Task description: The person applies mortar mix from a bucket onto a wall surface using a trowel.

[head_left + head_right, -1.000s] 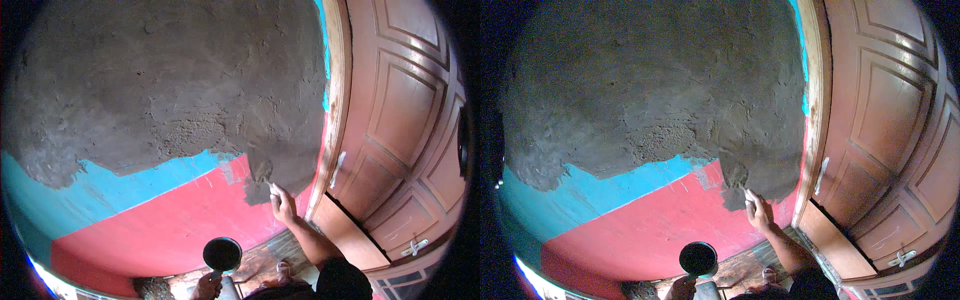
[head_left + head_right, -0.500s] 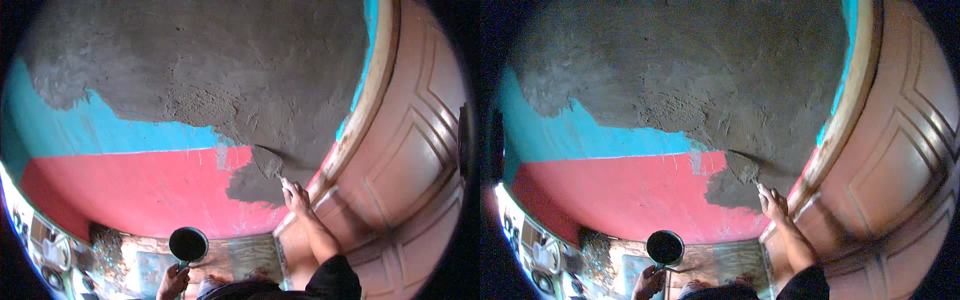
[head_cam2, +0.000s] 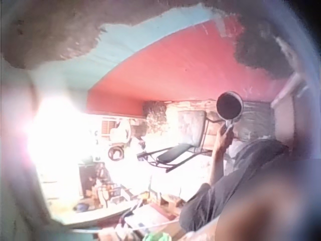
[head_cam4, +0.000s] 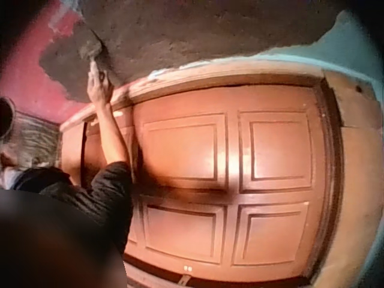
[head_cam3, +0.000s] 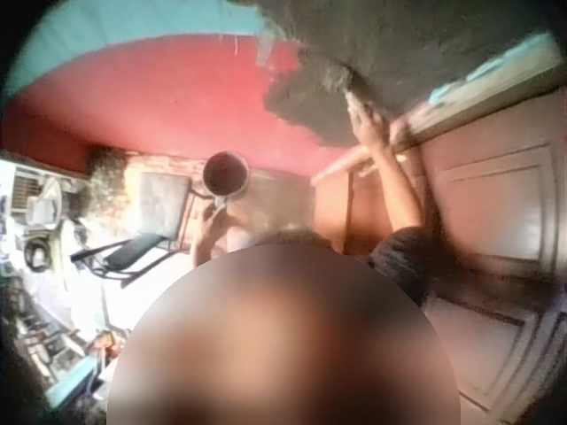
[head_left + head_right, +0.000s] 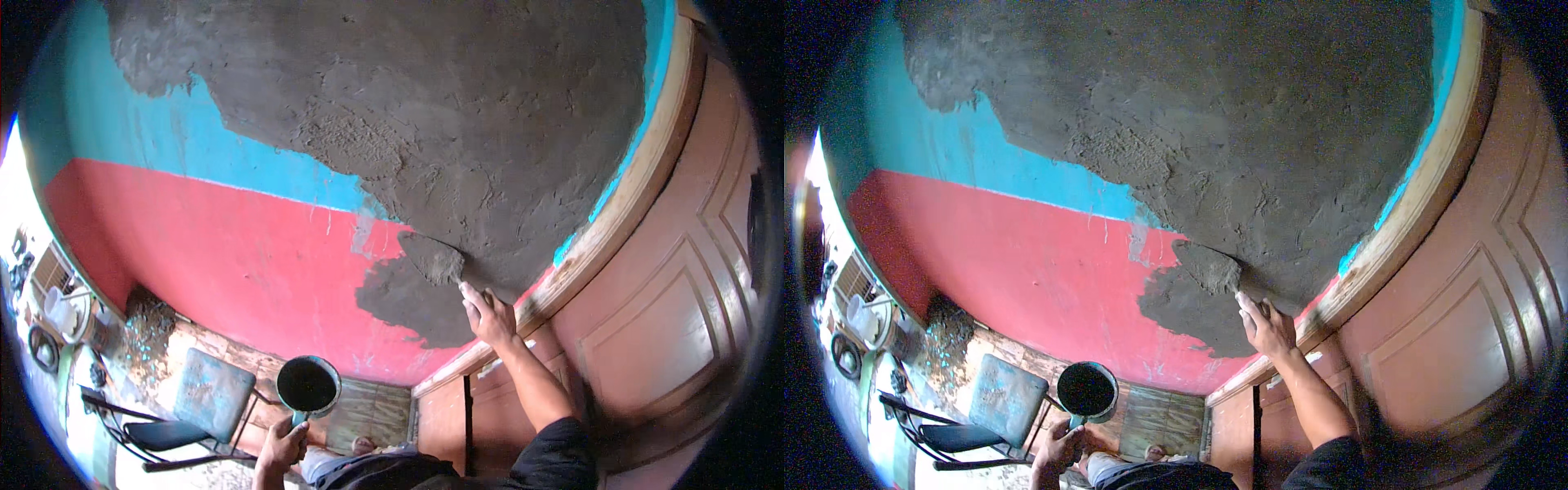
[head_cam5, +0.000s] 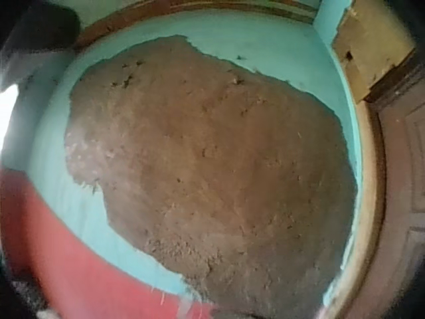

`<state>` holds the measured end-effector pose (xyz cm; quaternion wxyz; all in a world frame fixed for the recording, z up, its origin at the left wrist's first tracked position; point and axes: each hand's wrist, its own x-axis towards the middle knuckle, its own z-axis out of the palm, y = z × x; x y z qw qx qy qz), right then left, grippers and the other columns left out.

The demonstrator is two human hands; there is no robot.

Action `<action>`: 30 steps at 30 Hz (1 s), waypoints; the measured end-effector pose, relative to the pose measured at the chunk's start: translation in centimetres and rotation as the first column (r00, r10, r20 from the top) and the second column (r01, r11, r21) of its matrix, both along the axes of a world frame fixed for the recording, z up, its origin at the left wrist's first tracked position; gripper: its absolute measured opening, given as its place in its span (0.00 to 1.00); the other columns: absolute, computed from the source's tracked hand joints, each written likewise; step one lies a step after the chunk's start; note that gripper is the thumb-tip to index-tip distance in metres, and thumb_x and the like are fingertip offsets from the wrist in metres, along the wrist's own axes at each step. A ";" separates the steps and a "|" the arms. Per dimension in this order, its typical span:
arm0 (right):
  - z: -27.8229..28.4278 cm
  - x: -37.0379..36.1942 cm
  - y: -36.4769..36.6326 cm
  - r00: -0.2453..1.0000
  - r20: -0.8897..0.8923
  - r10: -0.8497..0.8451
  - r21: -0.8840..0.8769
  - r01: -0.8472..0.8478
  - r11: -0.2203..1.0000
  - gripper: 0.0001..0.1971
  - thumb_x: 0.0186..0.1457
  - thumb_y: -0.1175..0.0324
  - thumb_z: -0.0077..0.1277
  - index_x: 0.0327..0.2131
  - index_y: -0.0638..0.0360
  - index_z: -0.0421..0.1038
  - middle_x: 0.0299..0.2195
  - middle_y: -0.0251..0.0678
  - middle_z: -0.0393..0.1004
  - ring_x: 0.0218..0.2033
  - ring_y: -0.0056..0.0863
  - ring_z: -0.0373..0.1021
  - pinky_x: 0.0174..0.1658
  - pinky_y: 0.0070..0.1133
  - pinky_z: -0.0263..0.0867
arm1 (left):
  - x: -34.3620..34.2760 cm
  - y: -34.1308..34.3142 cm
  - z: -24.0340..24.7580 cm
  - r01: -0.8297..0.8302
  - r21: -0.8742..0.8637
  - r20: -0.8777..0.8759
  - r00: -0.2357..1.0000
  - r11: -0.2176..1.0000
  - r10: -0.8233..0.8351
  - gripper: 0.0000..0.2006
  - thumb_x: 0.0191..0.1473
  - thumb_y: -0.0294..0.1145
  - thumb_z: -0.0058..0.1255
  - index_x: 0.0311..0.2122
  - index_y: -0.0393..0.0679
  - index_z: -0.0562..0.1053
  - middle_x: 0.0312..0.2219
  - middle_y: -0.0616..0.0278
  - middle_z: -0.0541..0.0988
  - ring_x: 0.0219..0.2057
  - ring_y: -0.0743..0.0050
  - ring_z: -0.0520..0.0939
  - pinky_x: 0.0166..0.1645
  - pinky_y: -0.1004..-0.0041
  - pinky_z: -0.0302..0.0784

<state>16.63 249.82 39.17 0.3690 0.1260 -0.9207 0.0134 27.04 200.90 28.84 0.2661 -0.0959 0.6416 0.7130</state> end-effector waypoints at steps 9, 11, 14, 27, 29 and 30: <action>8.7 -2.3 0.0 0.969 -0.213 -0.124 0.102 0.148 0.984 0.20 0.61 0.67 0.54 0.57 0.46 0.71 0.37 0.47 0.79 0.33 0.51 0.76 0.33 0.39 0.73 | 2.8 0.0 -0.6 -0.061 -0.044 -0.002 0.998 0.997 0.060 0.09 0.63 0.33 0.51 0.31 0.42 0.69 0.16 0.68 0.69 0.12 0.80 0.70 0.15 0.76 0.64; 4.9 -1.5 2.3 0.972 -0.198 -0.130 0.157 0.162 0.974 0.21 0.62 0.64 0.53 0.59 0.41 0.70 0.36 0.47 0.77 0.32 0.51 0.76 0.32 0.38 0.74 | 2.9 -0.2 -0.5 -0.093 -0.079 -0.012 0.996 0.992 0.093 0.09 0.63 0.33 0.52 0.31 0.42 0.69 0.16 0.69 0.69 0.12 0.80 0.70 0.15 0.76 0.64; 1.6 1.3 3.4 0.988 -0.039 -0.152 0.165 0.157 0.974 0.21 0.62 0.63 0.54 0.59 0.42 0.71 0.35 0.49 0.77 0.31 0.51 0.76 0.30 0.39 0.73 | 3.5 -0.9 -0.8 -0.148 -0.011 -0.018 0.989 0.989 0.148 0.09 0.63 0.33 0.51 0.32 0.42 0.70 0.15 0.69 0.69 0.12 0.81 0.70 0.15 0.76 0.64; 3.1 3.0 5.2 0.977 -0.053 -0.206 0.204 0.213 0.956 0.22 0.61 0.66 0.55 0.59 0.44 0.71 0.37 0.50 0.79 0.33 0.52 0.75 0.35 0.39 0.73 | 1.8 -2.9 -0.5 -0.069 -0.036 -0.005 0.998 0.997 0.069 0.08 0.62 0.33 0.52 0.35 0.40 0.70 0.17 0.69 0.70 0.13 0.81 0.70 0.16 0.76 0.64; 3.2 2.9 4.1 0.995 -0.089 -0.050 0.053 0.055 0.997 0.22 0.61 0.66 0.56 0.58 0.45 0.71 0.37 0.50 0.79 0.33 0.54 0.75 0.35 0.39 0.73 | 1.6 -2.5 -0.8 -0.078 0.013 0.002 0.997 0.997 0.078 0.08 0.62 0.33 0.52 0.35 0.40 0.70 0.17 0.69 0.71 0.13 0.81 0.70 0.16 0.76 0.64; 4.2 2.1 3.1 0.995 -0.087 -0.051 0.055 0.056 0.997 0.22 0.61 0.66 0.56 0.58 0.45 0.71 0.37 0.50 0.79 0.33 0.54 0.75 0.35 0.39 0.73 | 1.5 -2.5 -1.5 -0.064 -0.002 -0.001 0.998 0.998 0.064 0.08 0.62 0.33 0.52 0.36 0.40 0.71 0.17 0.68 0.71 0.13 0.81 0.70 0.16 0.76 0.64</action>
